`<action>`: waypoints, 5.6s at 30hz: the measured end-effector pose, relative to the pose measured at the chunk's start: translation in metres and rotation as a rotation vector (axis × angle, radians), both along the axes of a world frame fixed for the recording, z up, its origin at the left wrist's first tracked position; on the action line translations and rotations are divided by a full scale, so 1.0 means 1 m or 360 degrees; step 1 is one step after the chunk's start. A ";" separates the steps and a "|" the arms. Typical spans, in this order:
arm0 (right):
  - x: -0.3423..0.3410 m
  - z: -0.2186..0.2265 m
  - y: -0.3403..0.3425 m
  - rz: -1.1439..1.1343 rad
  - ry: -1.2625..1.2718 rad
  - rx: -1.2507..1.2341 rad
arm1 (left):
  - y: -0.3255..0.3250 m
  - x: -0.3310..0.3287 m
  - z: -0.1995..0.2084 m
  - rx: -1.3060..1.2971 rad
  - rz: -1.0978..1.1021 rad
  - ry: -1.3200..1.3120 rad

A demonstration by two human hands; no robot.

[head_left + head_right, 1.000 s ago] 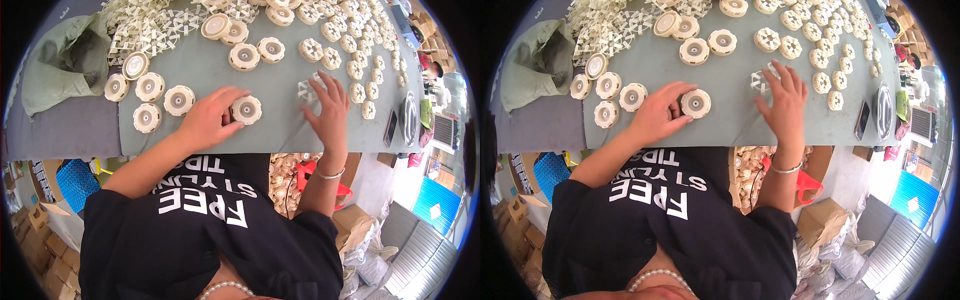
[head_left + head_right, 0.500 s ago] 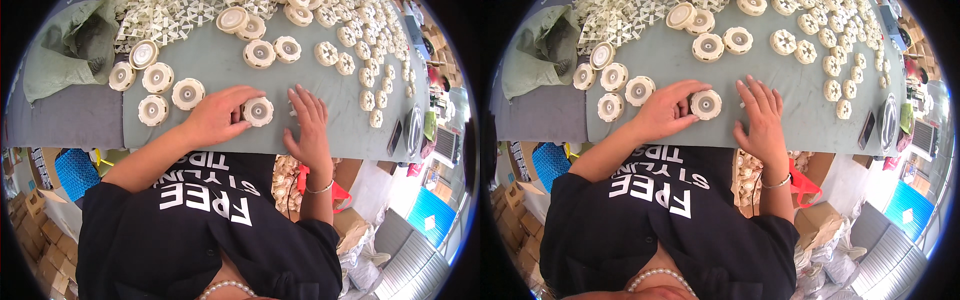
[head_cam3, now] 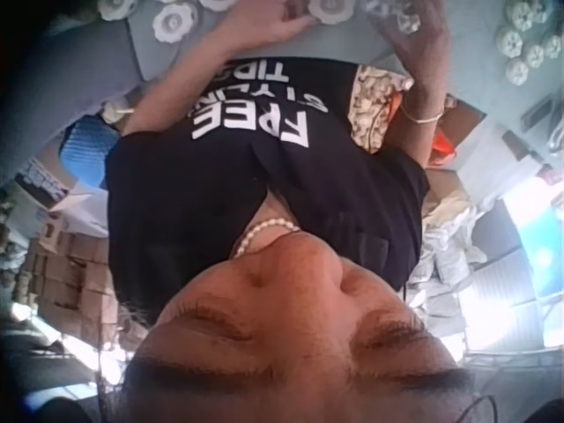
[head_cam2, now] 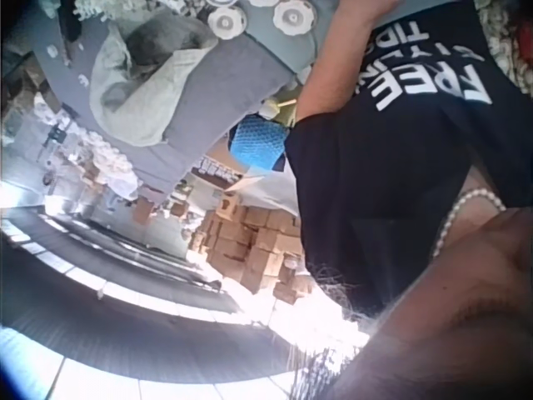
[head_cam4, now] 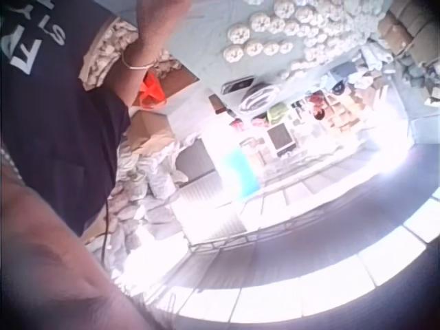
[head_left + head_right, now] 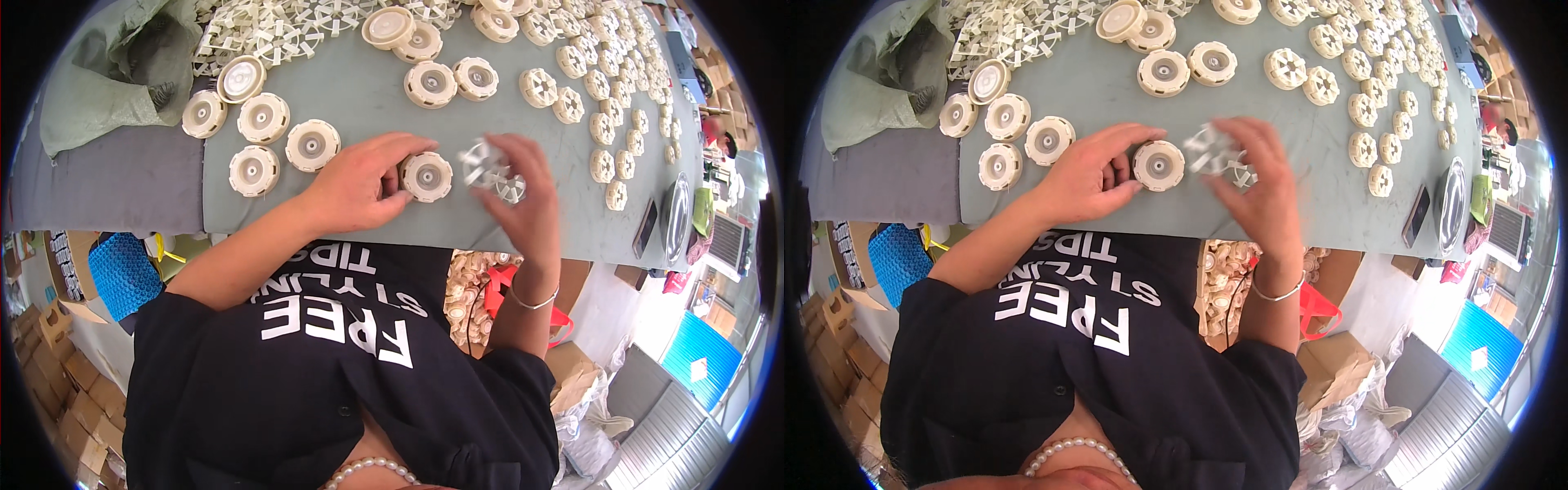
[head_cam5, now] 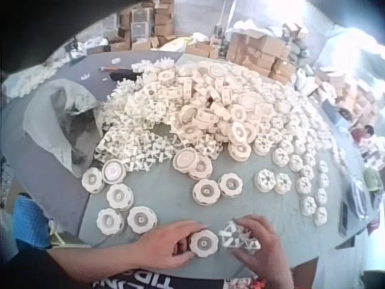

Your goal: The person assembles small white plastic components on a table. They pick up a base piece, insert a metal spring, and then fit a cross-shaped plastic piece into the center. The person repeats this process for multiple units, organizing the finished assemblies on the table.

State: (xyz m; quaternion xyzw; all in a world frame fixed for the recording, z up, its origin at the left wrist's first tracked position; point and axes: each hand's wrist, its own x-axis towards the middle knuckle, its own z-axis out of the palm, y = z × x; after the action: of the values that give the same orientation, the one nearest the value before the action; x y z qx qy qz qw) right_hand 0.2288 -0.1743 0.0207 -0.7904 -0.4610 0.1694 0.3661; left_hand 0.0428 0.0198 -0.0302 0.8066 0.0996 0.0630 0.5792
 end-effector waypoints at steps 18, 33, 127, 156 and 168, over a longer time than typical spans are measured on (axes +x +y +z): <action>-0.051 -0.042 0.011 0.0280 -0.0576 -0.0071 | -0.005 0.006 -0.008 -0.0128 0.0190 0.0008; 0.031 -0.010 -0.056 -0.0512 -0.0469 -0.0213 | 0.009 0.066 -0.009 0.0914 0.0566 -0.0192; -0.008 -0.012 0.030 -0.0018 -0.0060 0.0238 | 0.019 0.015 0.028 0.0245 0.0497 -0.0079; -0.007 -0.013 0.077 -0.0269 -0.0302 0.0006 | 0.027 -0.063 0.035 0.0973 0.0669 0.0213; -0.029 -0.004 0.180 0.0012 -0.0078 0.0260 | 0.018 -0.068 0.017 0.0604 0.0239 0.0155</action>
State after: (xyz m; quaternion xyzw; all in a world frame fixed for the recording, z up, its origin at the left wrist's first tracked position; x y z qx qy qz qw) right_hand 0.1995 0.0058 0.0167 -0.7600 -0.4852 0.1132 0.4173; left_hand -0.0254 0.0381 -0.0132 0.8936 0.1736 0.0846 0.4052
